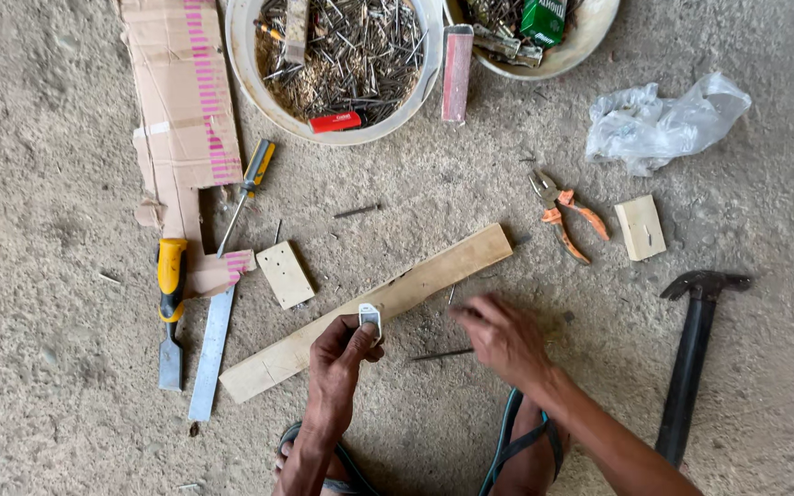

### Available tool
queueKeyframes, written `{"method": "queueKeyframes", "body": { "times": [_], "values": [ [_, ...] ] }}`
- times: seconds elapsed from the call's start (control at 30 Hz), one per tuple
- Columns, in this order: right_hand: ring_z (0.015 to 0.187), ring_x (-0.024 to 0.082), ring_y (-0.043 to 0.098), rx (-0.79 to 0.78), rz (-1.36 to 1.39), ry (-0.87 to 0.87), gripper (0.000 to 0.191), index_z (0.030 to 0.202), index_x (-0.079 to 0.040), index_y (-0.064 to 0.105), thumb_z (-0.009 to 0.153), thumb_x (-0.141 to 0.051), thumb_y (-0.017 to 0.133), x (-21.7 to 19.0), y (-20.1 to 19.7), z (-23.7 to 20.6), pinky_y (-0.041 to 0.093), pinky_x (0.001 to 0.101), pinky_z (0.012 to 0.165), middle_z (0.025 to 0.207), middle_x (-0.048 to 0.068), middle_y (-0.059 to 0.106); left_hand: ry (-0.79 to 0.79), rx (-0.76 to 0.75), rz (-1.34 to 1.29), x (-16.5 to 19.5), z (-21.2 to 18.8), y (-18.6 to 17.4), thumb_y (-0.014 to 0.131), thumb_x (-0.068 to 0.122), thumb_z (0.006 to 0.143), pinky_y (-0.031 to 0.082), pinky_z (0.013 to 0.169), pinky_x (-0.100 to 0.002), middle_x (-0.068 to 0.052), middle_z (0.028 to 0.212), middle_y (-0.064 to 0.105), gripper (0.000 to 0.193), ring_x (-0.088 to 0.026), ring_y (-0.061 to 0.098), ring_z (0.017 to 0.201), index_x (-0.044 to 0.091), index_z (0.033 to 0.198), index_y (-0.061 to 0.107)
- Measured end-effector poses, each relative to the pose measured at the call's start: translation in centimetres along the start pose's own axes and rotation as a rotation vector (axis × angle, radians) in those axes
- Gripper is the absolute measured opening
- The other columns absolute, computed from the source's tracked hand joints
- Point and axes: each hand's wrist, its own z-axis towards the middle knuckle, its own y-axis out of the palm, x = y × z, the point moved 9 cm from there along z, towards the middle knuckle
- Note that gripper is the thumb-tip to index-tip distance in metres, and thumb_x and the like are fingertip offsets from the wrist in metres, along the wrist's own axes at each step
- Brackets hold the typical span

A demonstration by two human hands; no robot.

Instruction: The person kneels on the floor fitting a small white plastic catch to a wooden block, then holds it against the edge of a wooden board and uses a screwdriver to drive screws into it. They pick nails and fasteners from bowls on the floor and reposition the block against the board while aligning it.

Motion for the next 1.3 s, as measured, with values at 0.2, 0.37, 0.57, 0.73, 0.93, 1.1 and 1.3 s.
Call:
{"method": "queueKeyframes", "body": {
  "times": [0.2, 0.37, 0.57, 0.73, 0.93, 1.1, 1.3],
  "values": [
    [0.09, 0.023, 0.07, 0.14, -0.286, -0.22, 0.025, 0.108, -0.003, 0.073, 0.085, 0.002, 0.068, -1.1, -1.0, 2.2, 0.064, 0.0347, 0.077, 0.112, 0.009, 0.063, -0.071, 0.005, 0.054, -2.0, -0.4, 0.3, 0.069, 0.028, 0.094, 0.06, 0.073, -0.037, -0.008, 0.087, 0.076, 0.027, -0.018, 0.07, 0.075, 0.005, 0.107, 0.076],
    [0.085, 0.023, 0.069, 0.067, -0.418, -0.241, 0.015, 0.104, 0.005, 0.064, 0.09, 0.001, 0.063, -1.3, 0.9, 2.1, 0.064, 0.0331, 0.071, 0.107, 0.017, 0.062, -0.05, 0.01, 0.073, -1.5, -1.1, 0.8, 0.067, 0.023, 0.094, 0.063, 0.075, -0.037, -0.009, 0.089, 0.077, 0.025, -0.018, 0.075, 0.078, 0.003, 0.108, 0.073],
    [0.082, 0.02, 0.071, 0.093, 0.367, 0.097, 0.01, 0.106, -0.002, 0.063, 0.097, -0.007, 0.063, -3.0, 0.1, 0.2, 0.065, 0.0306, 0.066, 0.101, 0.01, 0.065, 0.028, 0.118, 0.234, 0.7, -1.9, 0.7, 0.067, 0.017, 0.093, 0.064, 0.071, -0.033, -0.011, 0.092, 0.081, 0.018, -0.017, 0.079, 0.081, 0.002, 0.102, 0.069],
    [0.081, 0.019, 0.074, 0.199, 0.546, 0.152, 0.019, 0.111, 0.003, 0.063, 0.094, -0.004, 0.067, -5.9, -1.4, 0.9, 0.064, 0.029, 0.064, 0.101, 0.013, 0.067, 0.11, 0.162, 0.33, 1.8, -2.0, 1.1, 0.069, 0.018, 0.092, 0.063, 0.067, -0.032, -0.012, 0.085, 0.081, 0.019, -0.017, 0.079, 0.076, 0.0, 0.098, 0.067],
    [0.068, 0.02, 0.072, 0.201, 0.421, 0.146, 0.013, 0.101, 0.002, 0.066, 0.091, -0.004, 0.072, -7.1, -1.4, 2.0, 0.06, 0.0326, 0.052, 0.091, 0.012, 0.068, 0.236, 0.206, 0.433, 2.3, -2.8, 1.2, 0.073, 0.014, 0.09, 0.063, 0.066, -0.033, -0.013, 0.082, 0.08, 0.018, -0.018, 0.079, 0.073, -0.001, 0.095, 0.066],
    [0.06, 0.024, 0.068, 0.15, 0.227, 0.175, 0.018, 0.092, 0.002, 0.06, 0.091, -0.009, 0.074, -7.6, -0.4, 1.9, 0.056, 0.0382, 0.048, 0.085, 0.014, 0.067, 0.453, 0.198, 0.481, 3.0, -3.8, 2.1, 0.072, 0.007, 0.09, 0.064, 0.063, -0.034, -0.014, 0.084, 0.078, 0.015, -0.018, 0.078, 0.074, -0.002, 0.099, 0.065],
    [0.065, 0.02, 0.07, 0.135, 0.402, 0.212, 0.009, 0.094, 0.001, 0.061, 0.092, -0.006, 0.067, -6.8, -0.6, 2.0, 0.058, 0.0347, 0.052, 0.084, 0.012, 0.068, 0.541, 0.111, 0.492, 2.5, -3.7, 2.8, 0.068, 0.005, 0.095, 0.067, 0.063, -0.033, -0.016, 0.087, 0.078, 0.01, -0.021, 0.08, 0.077, -0.001, 0.103, 0.065]
  ]
}}
